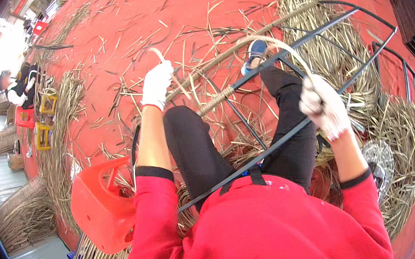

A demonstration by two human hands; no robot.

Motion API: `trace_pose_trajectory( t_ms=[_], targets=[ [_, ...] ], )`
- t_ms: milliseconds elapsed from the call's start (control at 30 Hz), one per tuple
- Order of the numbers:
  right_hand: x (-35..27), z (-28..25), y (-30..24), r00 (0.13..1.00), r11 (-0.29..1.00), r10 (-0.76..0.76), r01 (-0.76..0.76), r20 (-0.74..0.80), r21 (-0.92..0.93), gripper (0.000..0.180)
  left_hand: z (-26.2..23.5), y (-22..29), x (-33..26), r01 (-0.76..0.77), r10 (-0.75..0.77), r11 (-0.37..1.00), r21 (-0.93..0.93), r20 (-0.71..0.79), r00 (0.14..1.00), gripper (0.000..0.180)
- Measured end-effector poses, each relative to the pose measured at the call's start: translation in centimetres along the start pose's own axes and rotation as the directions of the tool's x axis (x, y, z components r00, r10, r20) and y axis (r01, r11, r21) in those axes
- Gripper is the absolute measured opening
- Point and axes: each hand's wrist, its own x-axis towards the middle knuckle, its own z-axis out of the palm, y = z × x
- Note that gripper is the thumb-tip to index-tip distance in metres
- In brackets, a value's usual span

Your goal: The person sits on the floor and weaves dried plant strips into a black metal frame. They repeatedly thread the strips through the frame bars, pull them tight, and use a hammer to tap and secure the weave.

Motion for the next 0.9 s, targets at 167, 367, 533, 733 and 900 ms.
trace_pose_trajectory(
  t_ms=[167, 367, 533, 733, 900],
  targets=[
    [5.7, 1.0, 4.4, 0.992, 0.944, 0.118, -0.123, 0.035, 0.306, 0.025, 0.4, -1.5, -2.8, 0.114, 0.070, 0.796, 0.595, -0.277, 0.958, 0.041],
    [4.5, 0.2, 10.8, 0.968, 0.763, 0.227, -0.248, 0.112, 0.597, 0.023, -1.7, 4.5, -1.1, -0.066, 0.381, 0.093, 0.993, 0.026, 0.924, 0.052],
    [2.9, 1.9, 13.6, 0.969, 0.638, 0.174, -0.249, 0.178, 0.729, 0.010, -0.3, 7.0, 1.6, -0.194, 0.377, 0.247, 0.950, 0.090, 0.922, 0.045],
    [2.7, 3.9, 13.1, 0.952, 0.622, 0.173, -0.304, 0.253, 0.722, 0.011, 5.2, 0.7, -4.1, -0.142, -0.305, 0.186, 0.972, 0.194, 0.932, 0.054],
    [1.9, 4.7, 13.0, 0.936, 0.564, 0.182, -0.351, 0.302, 0.748, 0.010, 9.9, 3.3, -8.9, -0.380, 0.093, 0.755, 0.534, 0.487, 0.868, 0.043]
  ],
)
